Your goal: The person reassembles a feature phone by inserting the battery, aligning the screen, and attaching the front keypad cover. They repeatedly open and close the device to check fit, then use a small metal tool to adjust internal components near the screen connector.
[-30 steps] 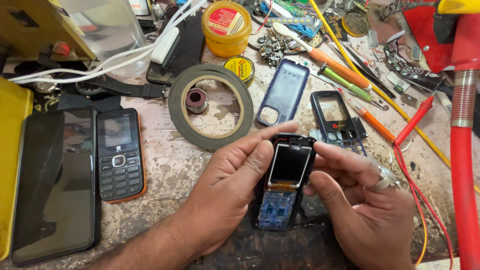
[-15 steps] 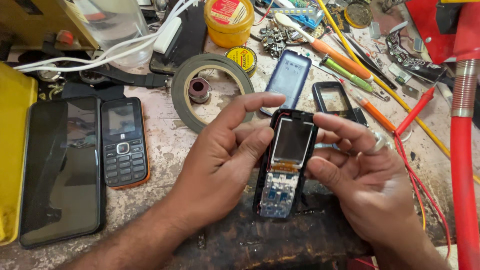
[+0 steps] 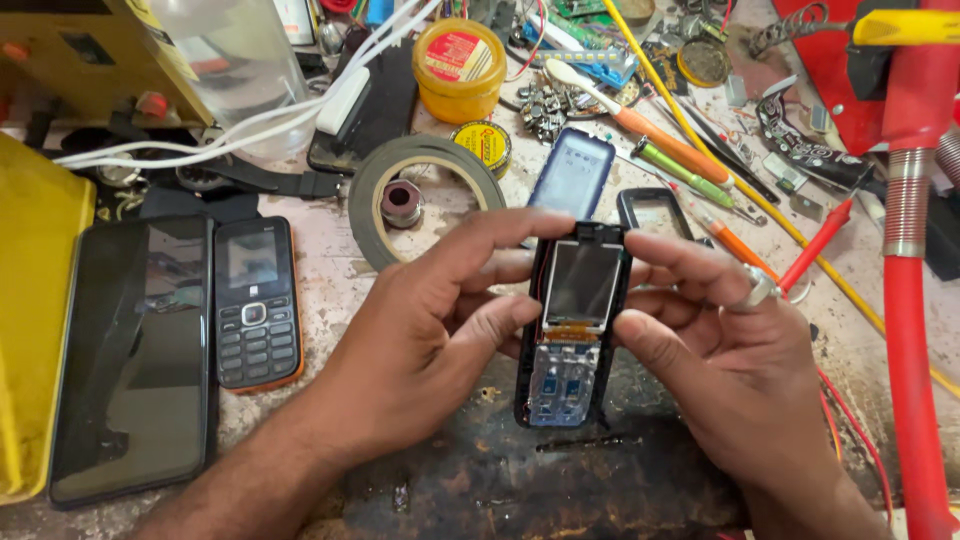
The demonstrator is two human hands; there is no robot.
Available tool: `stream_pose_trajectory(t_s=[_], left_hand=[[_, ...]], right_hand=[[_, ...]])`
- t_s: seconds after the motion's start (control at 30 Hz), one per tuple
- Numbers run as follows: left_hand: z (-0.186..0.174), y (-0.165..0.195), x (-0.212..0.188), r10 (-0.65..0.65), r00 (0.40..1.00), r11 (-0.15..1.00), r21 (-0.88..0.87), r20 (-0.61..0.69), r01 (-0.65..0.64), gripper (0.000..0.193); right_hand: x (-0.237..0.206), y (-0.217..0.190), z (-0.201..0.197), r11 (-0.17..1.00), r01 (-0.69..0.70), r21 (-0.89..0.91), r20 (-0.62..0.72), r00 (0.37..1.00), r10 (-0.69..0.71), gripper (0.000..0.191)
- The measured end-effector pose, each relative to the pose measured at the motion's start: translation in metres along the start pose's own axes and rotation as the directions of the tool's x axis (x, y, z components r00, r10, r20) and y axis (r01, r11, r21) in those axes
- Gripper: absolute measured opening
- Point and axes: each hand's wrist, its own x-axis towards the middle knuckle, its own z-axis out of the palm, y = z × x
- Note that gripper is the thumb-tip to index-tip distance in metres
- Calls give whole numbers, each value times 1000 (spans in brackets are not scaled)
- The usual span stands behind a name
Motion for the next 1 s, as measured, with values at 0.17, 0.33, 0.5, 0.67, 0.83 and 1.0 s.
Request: stream_pose_trajectory(t_s=[0.17, 0.33, 0.5, 0.67, 0.83, 1.0], left_hand=[[0, -5, 0, 49, 998, 998, 28, -33, -49, 42], [-5, 2, -3, 120, 993, 987, 109, -23, -117, 38], [-2, 5, -8, 96, 995, 992, 83, -35, -93, 43], [-3, 8, -12, 100, 995, 988, 120, -19, -97, 42], [-2, 8, -15, 112, 993, 985, 133, -24, -108, 39], [1, 2, -13, 153, 987, 975, 166, -40, -145, 37]], right_hand=[[-1, 1, 0, 999, 3, -51, -27, 1000, -4, 51], [-1, -4, 3, 996, -13, -91, -41, 999, 10, 49], [-8, -6, 4, 990, -26, -141, -53, 998, 18, 49], [-9, -8, 5, 991, -3, -132, -30, 1000, -1, 48], [-12, -10, 7, 985, -22, -170, -52, 999, 14, 47], [-12, -5, 4, 994, 21, -106, -16, 1000, -23, 47]])
